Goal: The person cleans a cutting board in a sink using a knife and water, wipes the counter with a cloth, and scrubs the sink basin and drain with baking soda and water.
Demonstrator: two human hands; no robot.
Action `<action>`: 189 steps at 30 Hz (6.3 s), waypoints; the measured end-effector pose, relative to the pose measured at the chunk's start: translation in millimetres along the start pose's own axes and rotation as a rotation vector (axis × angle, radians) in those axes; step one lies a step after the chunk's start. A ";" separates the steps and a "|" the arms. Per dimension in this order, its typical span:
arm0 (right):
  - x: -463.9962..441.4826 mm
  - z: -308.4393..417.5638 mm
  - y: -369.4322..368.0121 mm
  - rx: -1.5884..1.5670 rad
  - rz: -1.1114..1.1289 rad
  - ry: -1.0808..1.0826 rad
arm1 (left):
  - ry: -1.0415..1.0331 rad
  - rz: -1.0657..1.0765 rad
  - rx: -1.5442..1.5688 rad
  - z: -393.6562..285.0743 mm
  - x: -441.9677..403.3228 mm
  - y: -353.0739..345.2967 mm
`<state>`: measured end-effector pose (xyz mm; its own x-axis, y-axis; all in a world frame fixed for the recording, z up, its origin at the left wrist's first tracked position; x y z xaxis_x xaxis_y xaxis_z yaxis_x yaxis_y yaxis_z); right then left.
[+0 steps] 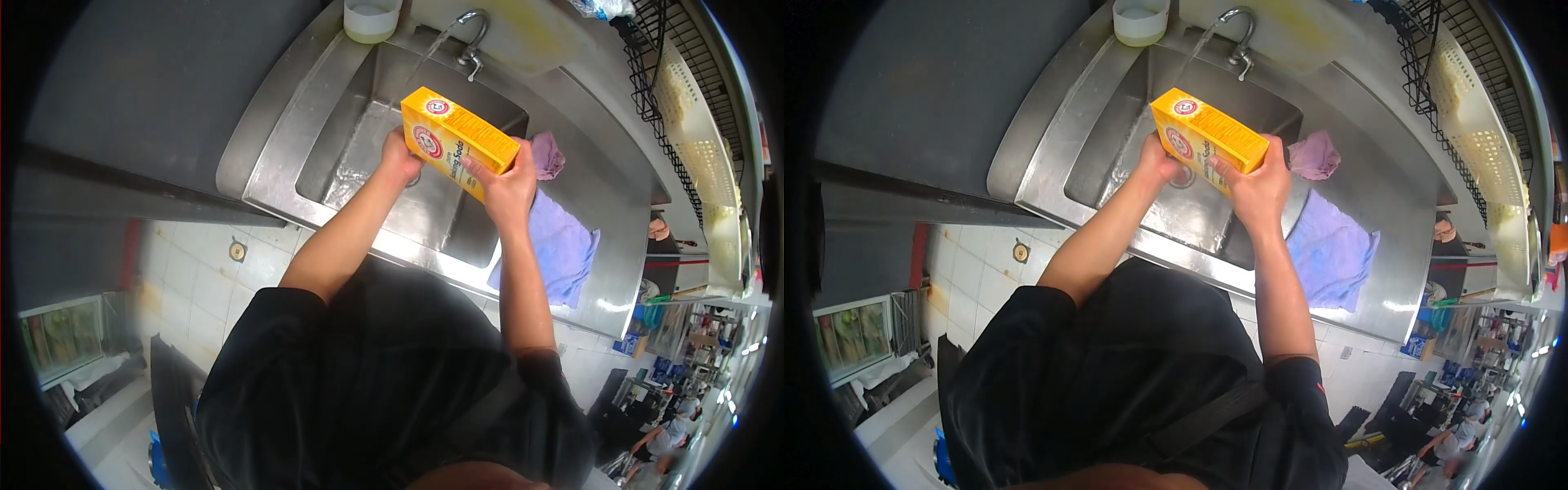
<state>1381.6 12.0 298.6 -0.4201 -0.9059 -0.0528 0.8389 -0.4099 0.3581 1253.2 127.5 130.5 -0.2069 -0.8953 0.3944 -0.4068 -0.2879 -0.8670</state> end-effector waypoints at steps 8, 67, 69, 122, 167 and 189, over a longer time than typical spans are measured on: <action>3.0 3.9 -1.5 -0.201 -0.002 0.000 | 0.085 -0.044 0.083 4.8 -10.0 13.5; 2.9 -16.7 18.9 0.111 -0.034 -0.002 | 0.122 -0.061 0.088 21.4 -18.0 17.4; -13.7 -29.1 20.1 0.068 -0.002 -0.080 | 0.106 -0.112 0.082 27.8 -31.9 27.3; -22.0 -108.6 12.6 -1.045 -0.019 -0.407 | 0.054 -0.129 0.132 -11.3 17.9 -27.3; 6.3 -12.1 -2.0 0.082 -0.106 0.120 | 0.077 -0.125 0.002 12.0 -10.2 18.1; 44.3 -130.5 -3.9 -0.305 0.225 -0.188 | 0.151 -0.031 -0.033 -4.5 -20.0 -4.8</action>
<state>1404.8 -40.3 173.3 -0.2472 -0.9529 0.1759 0.9690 -0.2427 0.0472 1255.3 148.3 128.2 -0.3243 -0.8243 0.4641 -0.4436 -0.3008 -0.8442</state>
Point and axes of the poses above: each hand's wrist, its own x-axis away from the middle knuckle, its own y-axis out of the back of the hand, z = x × y, the point moved 2 cm from there along -x, towards the middle knuckle, and after that the axes turned 8 degrees about -y, right-handed, at the moved point
